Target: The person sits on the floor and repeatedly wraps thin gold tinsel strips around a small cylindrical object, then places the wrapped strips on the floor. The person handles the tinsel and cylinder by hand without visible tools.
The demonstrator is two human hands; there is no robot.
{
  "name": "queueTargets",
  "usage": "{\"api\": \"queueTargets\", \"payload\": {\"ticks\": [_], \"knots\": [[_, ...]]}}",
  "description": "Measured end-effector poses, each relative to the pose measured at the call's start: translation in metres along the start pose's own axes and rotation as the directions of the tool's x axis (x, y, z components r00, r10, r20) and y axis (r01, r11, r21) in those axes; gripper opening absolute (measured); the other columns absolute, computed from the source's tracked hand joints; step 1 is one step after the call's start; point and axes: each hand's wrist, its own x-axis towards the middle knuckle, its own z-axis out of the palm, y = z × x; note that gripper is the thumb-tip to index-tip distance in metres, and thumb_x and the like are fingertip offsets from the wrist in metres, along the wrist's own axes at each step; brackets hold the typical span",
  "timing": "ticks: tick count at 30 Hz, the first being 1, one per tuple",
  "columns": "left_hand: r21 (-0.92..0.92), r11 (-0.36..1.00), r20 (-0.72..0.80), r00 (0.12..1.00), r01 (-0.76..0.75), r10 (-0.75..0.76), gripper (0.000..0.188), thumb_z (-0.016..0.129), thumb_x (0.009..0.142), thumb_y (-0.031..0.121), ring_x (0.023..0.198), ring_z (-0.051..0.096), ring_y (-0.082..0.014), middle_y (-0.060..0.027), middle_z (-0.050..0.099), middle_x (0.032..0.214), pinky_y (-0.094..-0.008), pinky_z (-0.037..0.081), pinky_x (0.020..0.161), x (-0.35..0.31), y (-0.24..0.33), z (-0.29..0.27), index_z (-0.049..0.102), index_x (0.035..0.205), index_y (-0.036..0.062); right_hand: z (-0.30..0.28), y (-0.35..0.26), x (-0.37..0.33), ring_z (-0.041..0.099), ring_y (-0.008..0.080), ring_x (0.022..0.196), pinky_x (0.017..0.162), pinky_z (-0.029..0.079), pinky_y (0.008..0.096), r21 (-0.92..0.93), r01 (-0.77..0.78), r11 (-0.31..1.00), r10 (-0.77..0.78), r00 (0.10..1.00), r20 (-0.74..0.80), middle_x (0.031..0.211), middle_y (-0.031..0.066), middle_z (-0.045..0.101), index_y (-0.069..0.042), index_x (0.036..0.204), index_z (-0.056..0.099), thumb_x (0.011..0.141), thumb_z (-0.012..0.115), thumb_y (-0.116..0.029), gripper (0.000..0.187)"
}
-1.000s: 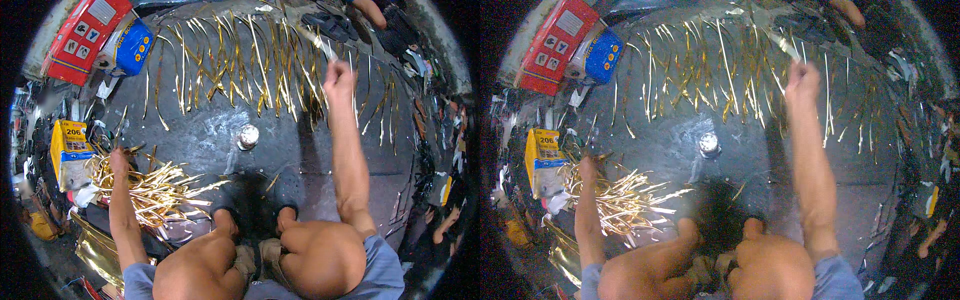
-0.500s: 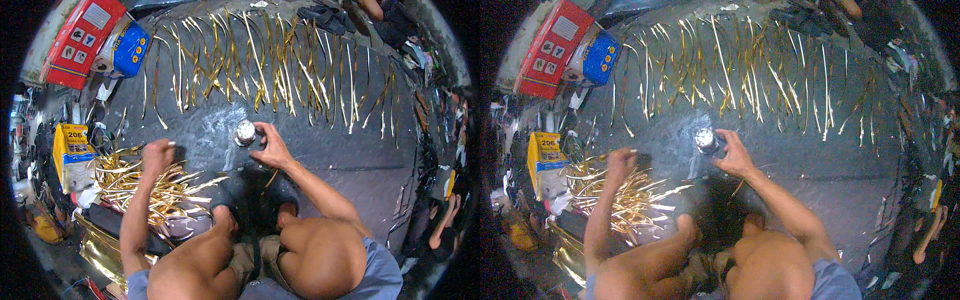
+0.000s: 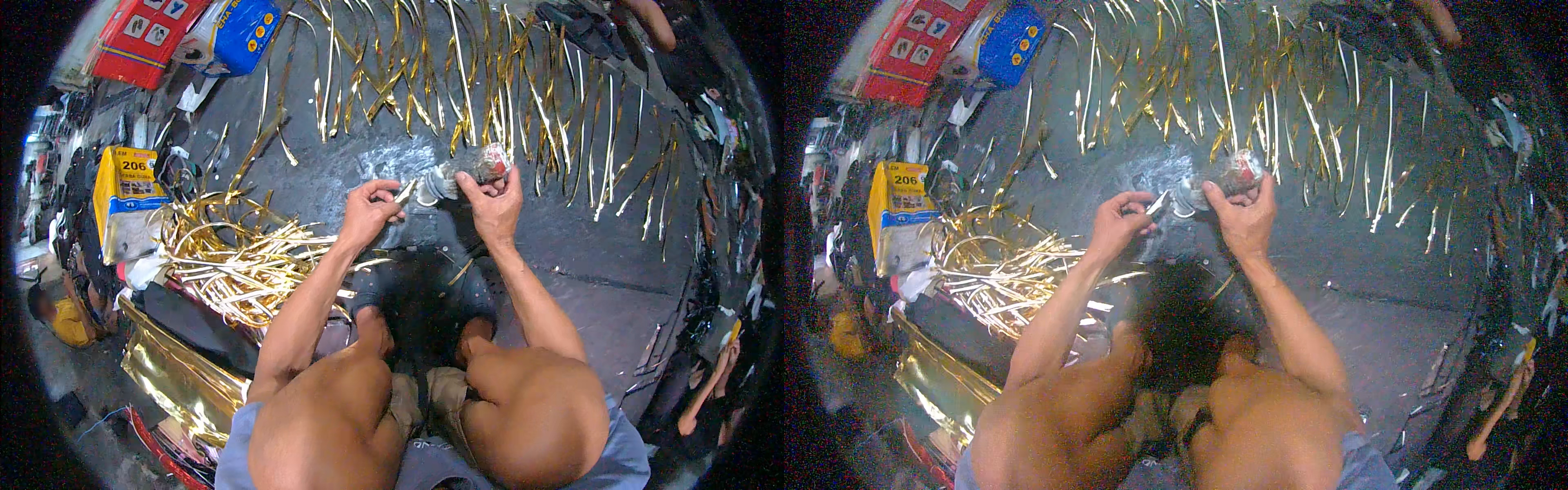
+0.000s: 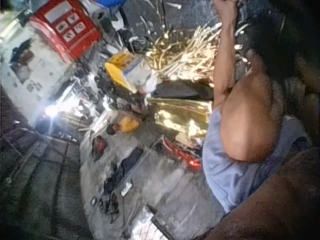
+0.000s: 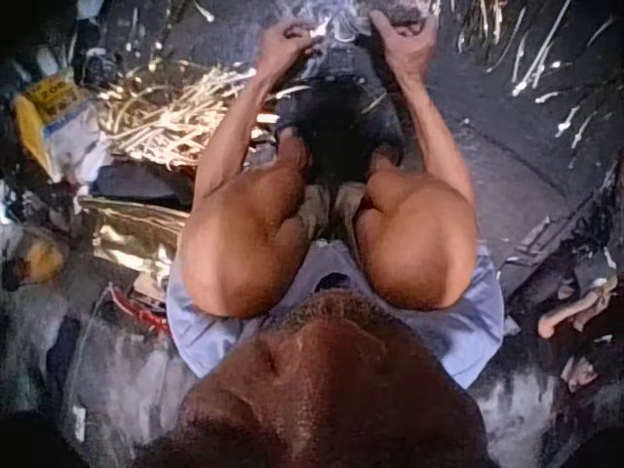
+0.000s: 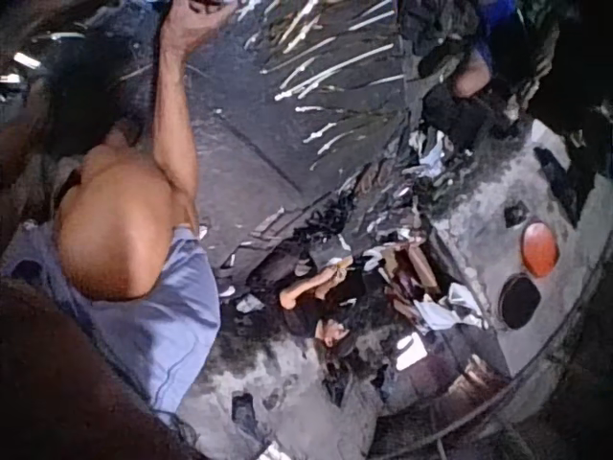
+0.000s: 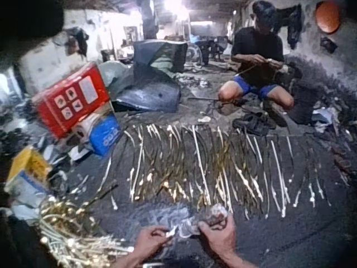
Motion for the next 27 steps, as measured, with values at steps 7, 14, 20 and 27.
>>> {"api": "queueTargets", "payload": {"ticks": [7,14,20,27], "knots": [[-0.480,0.816,0.265,0.940,0.322,-0.215,0.040,0.059,0.090,-0.009,0.079,0.071,-0.0155,-0.0114,0.073,0.103,-0.0267,0.061,0.071,-0.003,-0.015,-0.004,0.061,0.130,-0.0105,0.017,-0.013,-0.021,0.069,0.0157,0.072,0.065,0.056,0.0334,-0.174,0.124,0.977,-0.117,0.992,0.049,0.083,0.0061,0.070,-0.004,0.110,0.056,0.074,0.093,-0.027,0.056],[0.116,0.992,0.161,0.985,0.040,-0.058,0.051,0.071,0.083,-0.004,0.067,0.070,-0.0134,-0.0098,0.074,0.085,-0.0261,0.054,0.056,0.009,-0.001,0.001,0.061,0.133,-0.0080,-0.034,-0.005,0.001,0.070,0.0212,0.066,0.064,0.056,0.0393,-0.508,-0.052,0.860,-0.039,0.985,-0.167,0.075,0.0091,0.070,-0.004,0.102,0.056,0.070,0.093,-0.034,0.057],[0.296,0.955,0.132,0.991,-0.013,-0.027,0.059,0.074,0.077,-0.005,0.061,0.066,-0.0125,-0.0097,0.073,0.082,-0.0286,0.053,0.055,0.055,-0.005,0.014,0.060,0.134,-0.0056,-0.002,0.005,0.005,0.072,0.0197,0.067,0.061,0.059,0.0366,-0.393,0.165,0.904,-0.131,0.985,0.111,0.081,0.0106,0.073,-0.004,0.111,0.058,0.074,0.092,-0.037,0.061],[0.644,0.640,0.247,0.906,-0.418,0.344,0.066,0.069,0.075,0.005,0.094,0.072,-0.0333,-0.0139,0.071,0.101,-0.0404,0.058,0.089,0.056,-0.009,0.010,0.058,0.140,0.0061,0.014,0.047,-0.004,0.071,0.0391,0.085,0.071,0.060,0.0463,-0.503,0.591,0.631,-0.403,0.804,0.438,0.103,0.0212,0.068,-0.001,0.133,0.053,0.082,0.085,-0.037,0.070]]}}
